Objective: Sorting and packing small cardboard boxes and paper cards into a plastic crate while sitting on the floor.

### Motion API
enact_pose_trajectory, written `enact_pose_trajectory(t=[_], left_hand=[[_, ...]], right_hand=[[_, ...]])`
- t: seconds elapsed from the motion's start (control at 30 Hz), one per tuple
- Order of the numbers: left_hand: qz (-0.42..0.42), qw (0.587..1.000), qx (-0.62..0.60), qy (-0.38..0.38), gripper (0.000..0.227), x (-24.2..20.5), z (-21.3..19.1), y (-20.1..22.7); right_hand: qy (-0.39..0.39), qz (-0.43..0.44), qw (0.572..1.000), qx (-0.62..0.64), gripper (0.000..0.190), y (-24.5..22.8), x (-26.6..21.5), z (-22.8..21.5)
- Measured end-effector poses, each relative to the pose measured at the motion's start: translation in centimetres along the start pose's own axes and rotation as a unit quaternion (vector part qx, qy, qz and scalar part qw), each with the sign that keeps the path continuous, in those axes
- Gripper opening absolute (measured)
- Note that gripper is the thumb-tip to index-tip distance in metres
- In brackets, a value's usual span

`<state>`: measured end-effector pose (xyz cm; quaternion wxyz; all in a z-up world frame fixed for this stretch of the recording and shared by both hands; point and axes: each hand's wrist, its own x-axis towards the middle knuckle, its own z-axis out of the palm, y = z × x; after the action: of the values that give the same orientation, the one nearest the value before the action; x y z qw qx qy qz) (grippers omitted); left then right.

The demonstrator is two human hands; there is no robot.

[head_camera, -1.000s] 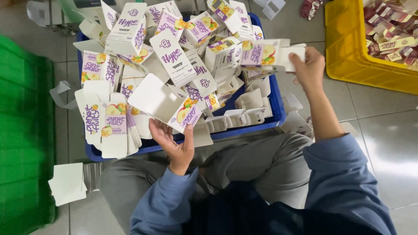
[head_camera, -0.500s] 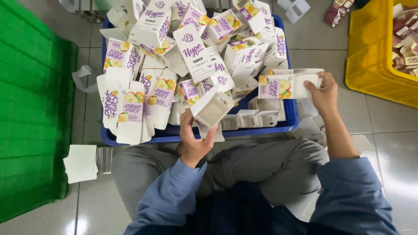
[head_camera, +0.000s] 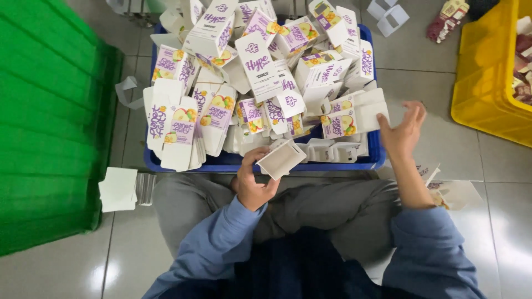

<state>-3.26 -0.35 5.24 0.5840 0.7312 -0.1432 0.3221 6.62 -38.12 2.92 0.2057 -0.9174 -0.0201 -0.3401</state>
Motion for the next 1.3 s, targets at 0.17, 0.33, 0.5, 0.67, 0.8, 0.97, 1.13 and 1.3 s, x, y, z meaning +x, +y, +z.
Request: enact_pose_trajectory(t=[0.17, 0.33, 0.5, 0.67, 0.8, 0.97, 1.13, 1.3], left_hand=[[-0.075, 0.994, 0.018, -0.082, 0.046, -1.3, -1.9, 2.2], [-0.158, 0.962, -0.066, -0.213, 0.063, -3.1, 0.3, 2.4], [-0.132, 0.958, -0.053, -0.251, 0.093, -1.7, -0.8, 5.5], [-0.121, 0.986, 0.011, -0.118, 0.083, -1.8, -6.1, 6.4], [-0.182, 0.978, 0.102, -0.027, 0.067, -3.2, -13.1, 5.4], [-0.192, 0.961, 0.198, 0.015, 0.057, -4.6, -21.0, 5.1], [-0.173, 0.953, 0.242, 0.052, 0.053, -4.0, -22.1, 6.4], [-0.158, 0.970, 0.152, -0.101, 0.077, -1.2, -13.3, 9.3]], right_hand=[[-0.219, -0.008, 0.943, 0.250, 0.082, -11.1, -0.4, -6.2], [-0.363, -0.036, 0.872, 0.326, 0.097, -18.8, -3.8, -9.5], [-0.229, 0.062, 0.930, 0.280, 0.084, -11.4, -4.5, -7.9], [-0.010, 0.082, 0.961, 0.264, 0.071, -4.9, 1.6, -14.0], [0.047, 0.099, 0.992, 0.058, 0.056, 1.7, 1.2, -15.9], [0.022, 0.131, 0.988, 0.080, 0.059, 7.1, -1.8, -12.8], [-0.022, 0.065, 0.927, 0.368, 0.074, -4.7, 1.9, -10.7], [-0.374, -0.049, 0.850, 0.368, 0.062, -22.1, -0.4, -7.8]])
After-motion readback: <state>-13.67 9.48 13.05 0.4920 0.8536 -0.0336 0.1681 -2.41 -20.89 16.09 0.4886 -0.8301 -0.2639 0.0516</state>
